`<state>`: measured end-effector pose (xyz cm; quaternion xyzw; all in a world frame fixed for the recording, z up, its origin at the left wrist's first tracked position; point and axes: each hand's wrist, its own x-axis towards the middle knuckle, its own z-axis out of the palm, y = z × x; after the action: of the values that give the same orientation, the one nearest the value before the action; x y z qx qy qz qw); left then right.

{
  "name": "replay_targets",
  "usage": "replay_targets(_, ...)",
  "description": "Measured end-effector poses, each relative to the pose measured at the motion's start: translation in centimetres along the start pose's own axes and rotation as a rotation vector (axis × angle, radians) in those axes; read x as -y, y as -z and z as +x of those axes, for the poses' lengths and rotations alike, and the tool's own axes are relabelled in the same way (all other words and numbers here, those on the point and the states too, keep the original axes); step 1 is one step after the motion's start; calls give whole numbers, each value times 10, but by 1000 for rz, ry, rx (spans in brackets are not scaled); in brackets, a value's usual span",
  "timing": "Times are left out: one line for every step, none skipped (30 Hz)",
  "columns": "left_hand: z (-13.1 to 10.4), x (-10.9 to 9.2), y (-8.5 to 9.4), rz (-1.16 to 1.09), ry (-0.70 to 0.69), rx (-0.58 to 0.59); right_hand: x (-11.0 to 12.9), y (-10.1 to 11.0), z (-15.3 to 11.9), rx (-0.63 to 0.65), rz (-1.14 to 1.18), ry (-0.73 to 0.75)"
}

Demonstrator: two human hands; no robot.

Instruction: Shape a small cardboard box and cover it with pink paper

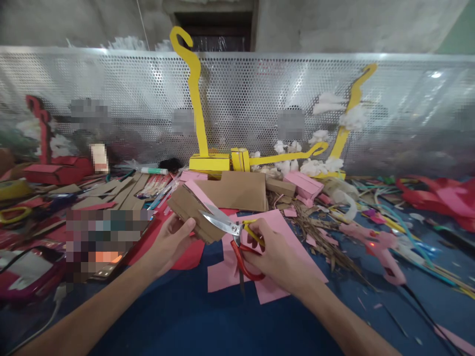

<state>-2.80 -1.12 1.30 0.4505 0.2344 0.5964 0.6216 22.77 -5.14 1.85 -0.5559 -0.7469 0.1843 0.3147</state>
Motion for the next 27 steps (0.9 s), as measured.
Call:
replay_targets(0, 0, 0, 3, -1, 3, 0, 0, 0, 5, 15, -7)
replay_targets(-1, -1, 0, 5, -2, 5, 0, -1, 1, 8, 22, -11)
replay_targets(-1, -1, 0, 6, -1, 7, 1, -1, 1, 8, 21, -15)
replay_targets(-2, -2, -1, 6, -1, 7, 1, -1, 1, 7, 13, -19)
replay_targets(-2, -2, -1, 6, 1, 5, 2, -1, 2, 5, -1, -24)
replay_targets(-2, -2, -2, 7, 2, 0, 2, -1, 2, 3, -14, -30)
replay_targets(-2, -3, -2, 9, 4, -5, 2, -1, 2, 3, -27, -37)
replay_targets(-2, -3, -3, 13, 7, -11, 2, -2, 2, 1, -33, -44)
replay_targets(-2, -3, -3, 18, 9, -16, 1, -2, 2, -3, -29, -49)
replay_targets(-2, -3, -3, 22, 9, -18, 0, -3, 2, -12, -10, -50)
replay_targets(-1, -3, -3, 23, 6, -17, 0, -3, 2, -24, 23, -45)
replay_targets(-1, -3, -3, 21, 3, -15, -1, -2, 2, -37, 59, -35)
replay_targets(-1, -3, -3, 19, 0, -13, 0, -2, 2, -49, 87, -22)
replay_targets(-1, -3, -3, 16, -1, -13, 1, 0, 1, -64, 98, -8)
replay_targets(-1, -3, -2, 16, 0, -14, 3, 1, 0, -77, 86, 6)
replay_targets(-1, -2, -2, 17, 3, -15, 5, 3, 0, -85, 56, 15)
replay_targets(-1, -2, -2, 20, 5, -15, 7, 4, -1, -92, 20, 19)
replay_targets(-1, -1, -1, 22, 8, -13, 9, 5, -1, -97, -11, 16)
replay_targets(-2, -1, -1, 24, 12, -9, 11, 6, -1, -98, -30, 12)
replay_targets(-2, 0, -1, 29, 16, -4, 12, 6, -1, -94, -34, 9)
replay_targets(-3, 0, 0, 38, 22, -1, 13, 6, -1, -86, -28, 7)
replay_targets(-3, 0, 0, 50, 30, 1, 14, 6, -1, -83, -20, 8)
replay_targets(-4, 0, 0, 65, 38, 4, 15, 6, -1, -77, -13, 11)
replay_targets(-4, 0, -1, 82, 44, 9, 15, 6, -1, -68, -10, 14)
replay_targets(-5, 0, -1, 96, 47, 17, 16, 6, -2, -60, -10, 11)
replay_targets(-5, 0, -2, 105, 45, 25, 17, 6, -2, -52, -15, 3)
replay_targets(-5, 0, -2, 109, 41, 34, 18, 6, -2, -44, -21, -4)
